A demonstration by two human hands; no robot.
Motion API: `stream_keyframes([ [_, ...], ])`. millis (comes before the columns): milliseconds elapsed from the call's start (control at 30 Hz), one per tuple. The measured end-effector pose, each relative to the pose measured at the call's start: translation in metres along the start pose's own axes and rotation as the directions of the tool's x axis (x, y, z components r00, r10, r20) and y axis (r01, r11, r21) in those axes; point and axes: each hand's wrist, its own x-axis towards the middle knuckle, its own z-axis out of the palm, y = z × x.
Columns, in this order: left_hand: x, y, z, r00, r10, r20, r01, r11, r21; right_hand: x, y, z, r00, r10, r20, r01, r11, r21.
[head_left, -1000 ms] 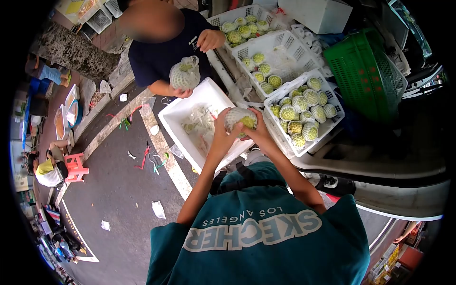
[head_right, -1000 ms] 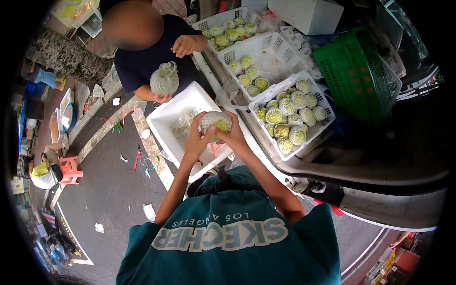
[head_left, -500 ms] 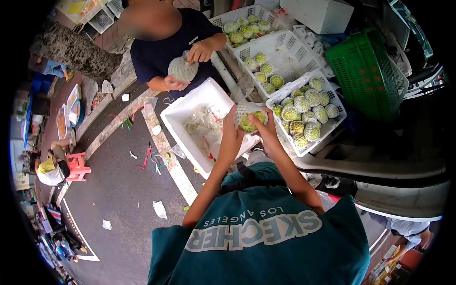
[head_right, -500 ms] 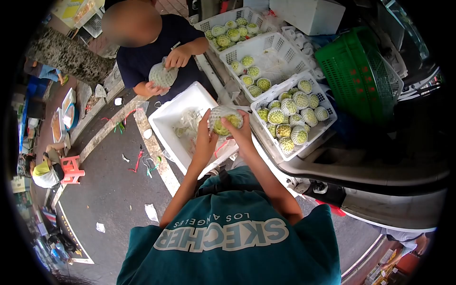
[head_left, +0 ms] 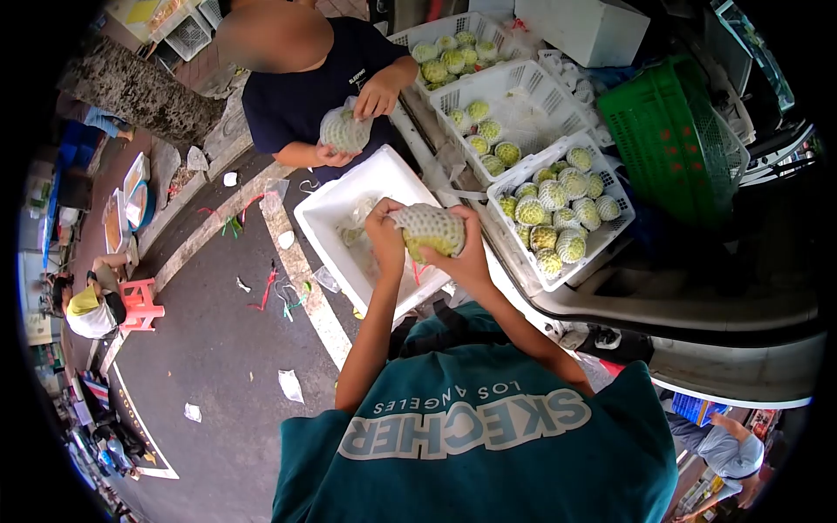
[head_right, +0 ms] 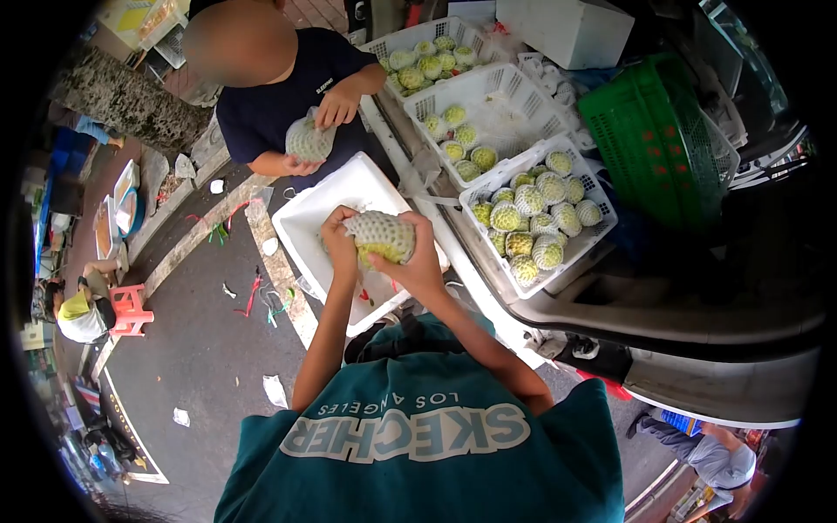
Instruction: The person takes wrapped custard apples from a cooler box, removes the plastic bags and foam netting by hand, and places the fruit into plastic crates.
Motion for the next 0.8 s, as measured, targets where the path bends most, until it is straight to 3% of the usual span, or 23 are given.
stream_keyframes([
  [33,0.003,-0.012,-0.003,1.0,0.004,-0.001,-0.004,1.0,-0.003,-0.001,-0.015,0.0,0.988,-0.139,0.067,0.151,0.959,-0.24],
  [67,0.004,-0.025,-0.007,0.989,-0.14,0.041,0.146,0.95,-0.277,-0.003,-0.025,0.0,0.953,-0.254,0.163,0.301,0.839,-0.452],
  [100,0.003,-0.018,-0.008,0.957,-0.263,0.121,0.287,0.805,-0.519,-0.004,-0.028,0.0,0.964,-0.186,0.193,0.253,0.865,-0.432],
  [133,0.0,-0.013,-0.006,0.958,-0.26,0.118,0.282,0.806,-0.519,-0.005,-0.029,0.0,0.962,-0.189,0.195,0.257,0.865,-0.431],
  [200,-0.013,0.001,-0.001,0.807,-0.562,0.182,0.472,0.429,-0.77,-0.006,-0.03,-0.002,0.944,-0.148,0.296,0.283,0.824,-0.49],
  [267,-0.021,-0.001,-0.007,0.786,-0.58,0.214,0.509,0.41,-0.757,-0.004,-0.028,-0.011,0.929,-0.147,0.34,0.314,0.8,-0.51],
  [333,-0.03,0.018,-0.01,0.746,-0.547,0.379,0.587,0.272,-0.763,0.001,-0.03,-0.018,0.865,-0.098,0.492,0.347,0.825,-0.446],
  [367,-0.032,0.016,-0.011,0.74,-0.535,0.408,0.598,0.246,-0.763,-0.001,-0.034,-0.018,0.869,-0.027,0.494,0.276,0.855,-0.439],
  [500,-0.036,0.014,-0.011,0.751,-0.501,0.43,0.579,0.188,-0.793,-0.001,-0.031,-0.017,0.837,-0.133,0.532,0.376,0.844,-0.382],
  [567,-0.033,0.023,-0.011,0.718,-0.534,0.446,0.594,0.137,-0.792,0.002,-0.03,-0.013,0.913,-0.159,0.375,0.243,0.952,-0.188],
  [600,-0.032,0.026,-0.01,0.718,-0.537,0.442,0.591,0.135,-0.795,0.002,-0.018,-0.016,0.912,-0.155,0.379,0.24,0.953,-0.187],
  [633,-0.03,0.029,-0.008,0.725,-0.526,0.445,0.58,0.116,-0.807,0.002,0.0,-0.02,0.917,-0.003,0.399,0.029,0.998,-0.06],
  [700,-0.026,0.034,-0.005,0.716,-0.517,0.47,0.585,0.077,-0.807,0.008,-0.001,-0.024,0.823,0.246,0.512,-0.343,0.934,0.104],
  [733,-0.026,0.044,-0.003,0.717,-0.517,0.467,0.583,0.077,-0.809,0.009,0.0,-0.023,0.822,0.246,0.514,-0.344,0.933,0.104],
  [800,-0.024,0.065,0.001,0.703,-0.527,0.478,0.662,0.238,-0.71,0.012,0.004,-0.021,0.817,0.371,0.441,-0.504,0.831,0.235],
])
